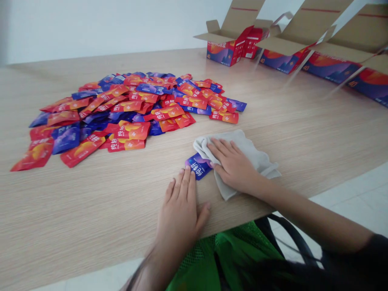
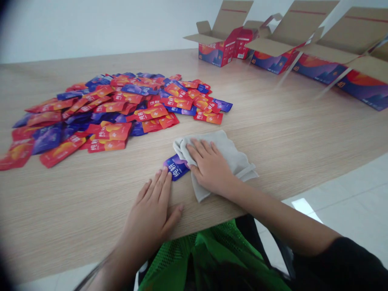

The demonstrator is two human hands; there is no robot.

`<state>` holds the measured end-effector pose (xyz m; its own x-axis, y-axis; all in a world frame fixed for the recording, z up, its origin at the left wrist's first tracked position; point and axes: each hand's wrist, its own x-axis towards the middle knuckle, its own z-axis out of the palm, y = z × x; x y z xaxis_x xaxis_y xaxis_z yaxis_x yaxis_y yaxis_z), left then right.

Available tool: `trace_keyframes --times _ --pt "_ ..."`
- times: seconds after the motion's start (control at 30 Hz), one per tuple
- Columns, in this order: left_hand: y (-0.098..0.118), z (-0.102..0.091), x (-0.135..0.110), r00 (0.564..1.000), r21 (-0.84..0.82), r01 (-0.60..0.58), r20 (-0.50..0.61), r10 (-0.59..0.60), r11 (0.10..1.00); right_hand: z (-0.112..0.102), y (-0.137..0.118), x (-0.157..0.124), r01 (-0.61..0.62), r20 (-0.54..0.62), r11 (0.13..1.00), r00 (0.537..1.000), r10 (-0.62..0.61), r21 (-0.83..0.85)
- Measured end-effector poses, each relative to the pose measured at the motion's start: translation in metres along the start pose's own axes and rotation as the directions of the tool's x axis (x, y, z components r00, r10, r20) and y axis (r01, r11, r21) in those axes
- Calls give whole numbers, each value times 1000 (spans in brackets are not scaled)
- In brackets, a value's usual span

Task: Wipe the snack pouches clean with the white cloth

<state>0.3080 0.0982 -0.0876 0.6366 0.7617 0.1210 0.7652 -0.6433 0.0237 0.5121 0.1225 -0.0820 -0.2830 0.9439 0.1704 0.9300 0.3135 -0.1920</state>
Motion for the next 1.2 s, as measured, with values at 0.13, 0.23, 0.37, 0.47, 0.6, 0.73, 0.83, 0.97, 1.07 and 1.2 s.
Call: trace_keyframes --times 0.13,0.23,0.37,0.47,0.6,0.73,0.83,0.97,1.07,1.2 --pt "-9 -5 6 998 13 -46 50 45 999 2 -9 0 159 -3 986 987 -159 40" --pt "-16 -6 5 996 4 -72 55 71 997 2 -4 -3 149 -13 984 989 -148 94" --pt "-19 -5 2 996 -27 -77 33 77 997 2 22 0 63 -105 972 994 -40 228" --pt "-22 -4 1 996 -39 -77 30 78 996 -10 44 9 -89 -193 937 968 161 337" --pt "-30 -7 4 989 -53 -135 50 138 989 -46 51 10 -296 -403 885 806 433 360" --pt "-34 -16 11 975 -48 -186 116 190 981 -56 28 2 -91 -291 946 938 186 312" --pt "-31 -21 16 970 -44 -180 158 185 983 -38 12 2 127 -43 967 992 -120 222" --pt "-30 -18 17 969 -28 -211 126 213 977 -24 13 6 134 12 972 990 -139 194" --pt "-34 -15 16 959 8 -271 87 269 963 -38 22 1 117 6 971 993 -121 209" --pt "-39 -14 15 951 47 -306 66 303 951 -65 29 -24 -21 13 996 1000 20 83"
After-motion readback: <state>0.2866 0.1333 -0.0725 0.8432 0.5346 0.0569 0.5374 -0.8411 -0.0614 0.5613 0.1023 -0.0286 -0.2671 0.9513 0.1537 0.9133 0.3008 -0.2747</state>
